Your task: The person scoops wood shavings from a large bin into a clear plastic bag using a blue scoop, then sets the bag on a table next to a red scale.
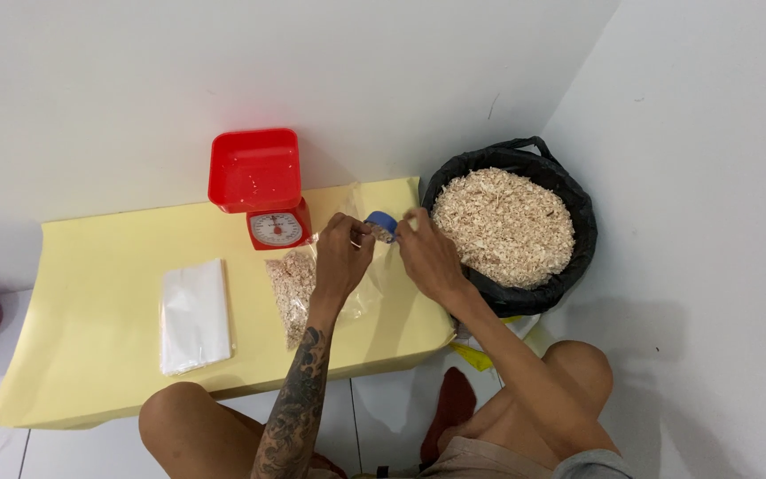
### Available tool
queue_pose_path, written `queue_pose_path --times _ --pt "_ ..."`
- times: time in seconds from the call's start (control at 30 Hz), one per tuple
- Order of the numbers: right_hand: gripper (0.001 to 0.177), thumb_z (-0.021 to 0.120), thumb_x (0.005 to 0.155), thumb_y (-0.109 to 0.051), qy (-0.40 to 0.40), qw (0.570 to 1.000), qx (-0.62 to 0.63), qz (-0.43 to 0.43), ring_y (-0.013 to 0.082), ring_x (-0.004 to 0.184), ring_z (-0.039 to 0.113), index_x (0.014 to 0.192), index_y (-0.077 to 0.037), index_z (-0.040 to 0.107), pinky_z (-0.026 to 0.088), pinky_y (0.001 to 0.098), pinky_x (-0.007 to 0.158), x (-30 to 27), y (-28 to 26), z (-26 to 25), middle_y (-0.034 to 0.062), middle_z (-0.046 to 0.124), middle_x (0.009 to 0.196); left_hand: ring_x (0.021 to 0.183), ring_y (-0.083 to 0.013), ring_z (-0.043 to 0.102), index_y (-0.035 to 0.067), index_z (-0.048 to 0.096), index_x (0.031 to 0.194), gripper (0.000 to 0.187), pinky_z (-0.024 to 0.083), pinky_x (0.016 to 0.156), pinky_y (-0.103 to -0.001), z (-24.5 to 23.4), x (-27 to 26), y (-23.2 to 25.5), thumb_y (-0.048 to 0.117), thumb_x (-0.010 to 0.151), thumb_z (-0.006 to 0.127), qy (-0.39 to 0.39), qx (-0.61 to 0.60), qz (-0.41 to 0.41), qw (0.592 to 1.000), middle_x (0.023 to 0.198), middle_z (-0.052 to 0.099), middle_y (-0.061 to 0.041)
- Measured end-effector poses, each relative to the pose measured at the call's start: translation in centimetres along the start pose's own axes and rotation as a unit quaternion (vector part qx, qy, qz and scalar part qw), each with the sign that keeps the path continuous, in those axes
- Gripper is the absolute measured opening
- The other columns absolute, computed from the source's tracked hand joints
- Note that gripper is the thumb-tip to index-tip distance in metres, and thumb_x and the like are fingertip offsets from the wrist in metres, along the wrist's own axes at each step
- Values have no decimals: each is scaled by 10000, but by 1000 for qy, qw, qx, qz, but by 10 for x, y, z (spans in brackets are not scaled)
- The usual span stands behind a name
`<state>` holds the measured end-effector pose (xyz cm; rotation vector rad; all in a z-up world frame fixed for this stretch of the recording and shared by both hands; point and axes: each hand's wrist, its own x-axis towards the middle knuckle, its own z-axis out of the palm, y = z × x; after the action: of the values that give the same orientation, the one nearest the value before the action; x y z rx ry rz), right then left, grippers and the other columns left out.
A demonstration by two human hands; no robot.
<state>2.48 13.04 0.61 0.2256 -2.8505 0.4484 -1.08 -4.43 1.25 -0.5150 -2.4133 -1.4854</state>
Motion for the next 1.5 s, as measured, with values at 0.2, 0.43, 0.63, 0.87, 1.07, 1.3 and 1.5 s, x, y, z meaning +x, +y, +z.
queue_pose_path --times 0.2,0.43,0.63,0.87,1.07,1.3,1.5 --pt "102 548 1048 -87 -7 999 41 -23 430 822 685 1065 -1 599 584 515 570 4 -31 -25 206 589 996 704 -292 724 -18 722 823 81 605 563 -306 -20 -1 0 -62 766 686 12 -58 9 998 800 646 -169" --pt "85 588 1028 -39 35 989 -96 -105 300 900 697 1081 -12 649 527 351 458 18 -7 29 145 630 1018 679 -291 712 1 725 818 71 597 554 -306 -31 -2 -6 -6 759 687 19 -37 -16 999 771 648 -165" --pt "82 557 1042 -13 118 955 -204 -180 190 885 537 978 -45 597 437 255 424 18 -26 12 78 469 1007 632 -229 708 46 712 785 57 594 516 -332 -49 1 2 49 729 703 56 41 -28 997 758 652 -104" --pt "64 526 1080 -66 165 976 -38 -139 255 899 615 1030 -66 565 546 377 510 11 -35 -8 79 503 1105 642 -265 718 16 728 827 105 583 588 -374 -47 -1 0 47 735 687 46 47 -30 997 779 659 -125" --pt "187 485 1110 -236 161 935 310 62 323 781 720 1192 -80 546 514 449 685 -9 40 -14 115 728 776 662 -302 727 10 731 852 129 575 625 -406 -24 -3 12 23 736 674 -6 26 -6 1000 790 663 -155" --pt "146 569 1038 -320 -18 979 95 181 311 704 747 1098 -205 636 547 467 689 -58 166 -30 39 735 682 726 -273 743 42 757 899 163 585 686 -404 7 -3 17 36 759 674 -78 22 -36 996 832 696 -117" --pt "137 513 1070 -107 -7 982 -39 186 382 634 712 1136 -20 597 552 513 625 -50 169 -51 169 696 680 747 -275 743 72 759 890 152 585 702 -423 15 -2 15 62 760 681 -88 28 -39 995 824 692 -100"
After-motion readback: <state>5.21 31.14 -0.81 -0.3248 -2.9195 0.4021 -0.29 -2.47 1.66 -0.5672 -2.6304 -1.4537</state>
